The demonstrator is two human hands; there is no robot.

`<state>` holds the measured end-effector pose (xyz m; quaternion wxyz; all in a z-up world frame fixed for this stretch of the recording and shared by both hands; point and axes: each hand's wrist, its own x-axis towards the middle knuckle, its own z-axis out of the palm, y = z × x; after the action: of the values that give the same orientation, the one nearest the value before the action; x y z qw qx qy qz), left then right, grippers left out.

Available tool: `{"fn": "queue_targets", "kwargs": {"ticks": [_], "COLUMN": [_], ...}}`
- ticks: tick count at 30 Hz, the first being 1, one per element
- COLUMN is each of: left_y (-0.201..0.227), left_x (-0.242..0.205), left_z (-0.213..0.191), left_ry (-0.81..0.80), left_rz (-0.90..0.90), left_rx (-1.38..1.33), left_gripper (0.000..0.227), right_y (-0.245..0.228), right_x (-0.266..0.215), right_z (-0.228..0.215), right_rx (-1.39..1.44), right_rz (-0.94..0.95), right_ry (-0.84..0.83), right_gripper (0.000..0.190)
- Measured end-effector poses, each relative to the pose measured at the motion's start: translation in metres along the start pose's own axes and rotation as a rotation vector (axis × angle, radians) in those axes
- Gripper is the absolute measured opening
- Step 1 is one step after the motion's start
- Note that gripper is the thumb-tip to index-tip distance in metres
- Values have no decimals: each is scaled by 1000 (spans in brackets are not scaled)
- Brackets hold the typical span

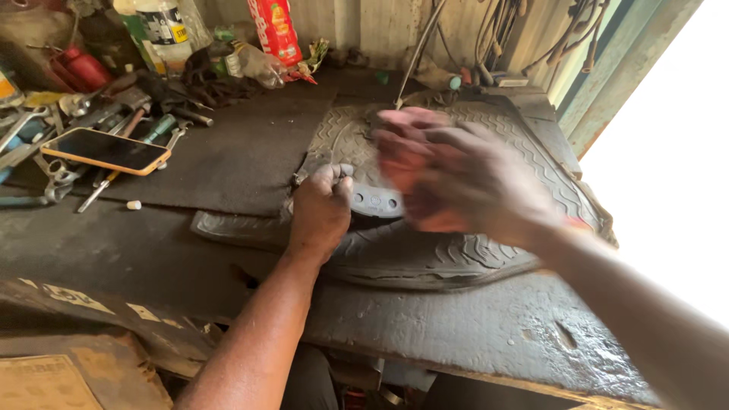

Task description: The person uses a metal file to shape and smooth the edges of a small, dark rubber piece on a workbench. They repeatedly rub the file against the rubber, then wipe the piece with a cloth to remove debris and inspect the surface.

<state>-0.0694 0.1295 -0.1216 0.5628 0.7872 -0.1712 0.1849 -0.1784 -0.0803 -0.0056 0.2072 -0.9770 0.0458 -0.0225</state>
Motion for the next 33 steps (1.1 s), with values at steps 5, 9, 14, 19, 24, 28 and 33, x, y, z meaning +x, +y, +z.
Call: {"fn": "queue_targets", "kwargs": {"ticks": [5, 9, 14, 19, 24, 28, 33], "left_y": [10, 6, -1, 8, 7, 0, -14], "left_x": [2, 6, 9, 7, 2, 0, 8], "left_z": [-12, -9, 0, -4, -5, -4, 1], "left_ry": [-88, -20, 32, 96, 45, -27, -25], "left_rz": [99, -218, -25, -178, -33, -95, -70], "left_rx": [-266, 25, -76, -263, -52, -225, -415], "left_gripper": [30, 26, 29, 20, 17, 19, 22], "right_y": [-28, -1, 21, 5, -30, -16, -17], "right_x": [41, 43, 13, -34, -16, 17, 36], "right_z": [84, 94, 55, -7, -8, 20, 86], "right_rx": [21, -196, -395, -571, 202, -159, 33], "right_rz": [-781, -713, -532, -405, 284, -600, -671], "right_ry": [325, 244, 124, -123, -91, 304, 182], "right_gripper": [62, 49, 49, 29, 31, 52, 27]}}
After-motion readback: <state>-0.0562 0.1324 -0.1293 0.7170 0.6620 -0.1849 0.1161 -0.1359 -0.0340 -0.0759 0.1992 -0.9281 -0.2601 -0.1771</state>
